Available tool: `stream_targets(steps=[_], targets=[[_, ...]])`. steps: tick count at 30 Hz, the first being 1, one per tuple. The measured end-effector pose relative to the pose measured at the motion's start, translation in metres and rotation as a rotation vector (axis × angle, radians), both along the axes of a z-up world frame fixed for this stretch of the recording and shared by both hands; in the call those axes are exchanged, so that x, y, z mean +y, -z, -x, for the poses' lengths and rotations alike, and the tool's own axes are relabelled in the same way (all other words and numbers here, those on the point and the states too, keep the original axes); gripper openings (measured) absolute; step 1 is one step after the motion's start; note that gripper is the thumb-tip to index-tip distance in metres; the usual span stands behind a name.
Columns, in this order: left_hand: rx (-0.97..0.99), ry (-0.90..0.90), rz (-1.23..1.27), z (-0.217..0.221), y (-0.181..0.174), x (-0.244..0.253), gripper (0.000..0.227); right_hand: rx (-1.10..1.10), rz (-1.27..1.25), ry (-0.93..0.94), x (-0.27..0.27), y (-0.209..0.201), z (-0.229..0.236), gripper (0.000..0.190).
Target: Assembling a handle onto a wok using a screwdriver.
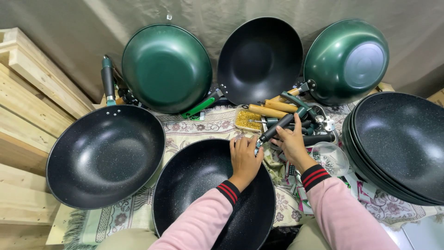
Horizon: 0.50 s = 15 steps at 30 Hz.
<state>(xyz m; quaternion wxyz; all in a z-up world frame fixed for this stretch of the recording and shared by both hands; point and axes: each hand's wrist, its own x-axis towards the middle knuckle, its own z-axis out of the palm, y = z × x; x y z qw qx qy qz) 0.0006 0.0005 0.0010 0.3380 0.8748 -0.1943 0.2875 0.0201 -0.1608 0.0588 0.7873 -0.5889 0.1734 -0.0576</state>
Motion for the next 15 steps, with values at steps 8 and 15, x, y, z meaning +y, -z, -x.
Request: stream_targets(steps=[8, 15], targets=[[0.0, -0.004, -0.01, 0.0, 0.001, 0.0, 0.041, 0.008, -0.014, 0.014, 0.0, 0.014, -0.005, 0.093], [-0.008, -0.006, -0.019, -0.001, 0.002, 0.001, 0.04, -0.004, -0.01, 0.008, 0.001, 0.024, -0.01, 0.096]])
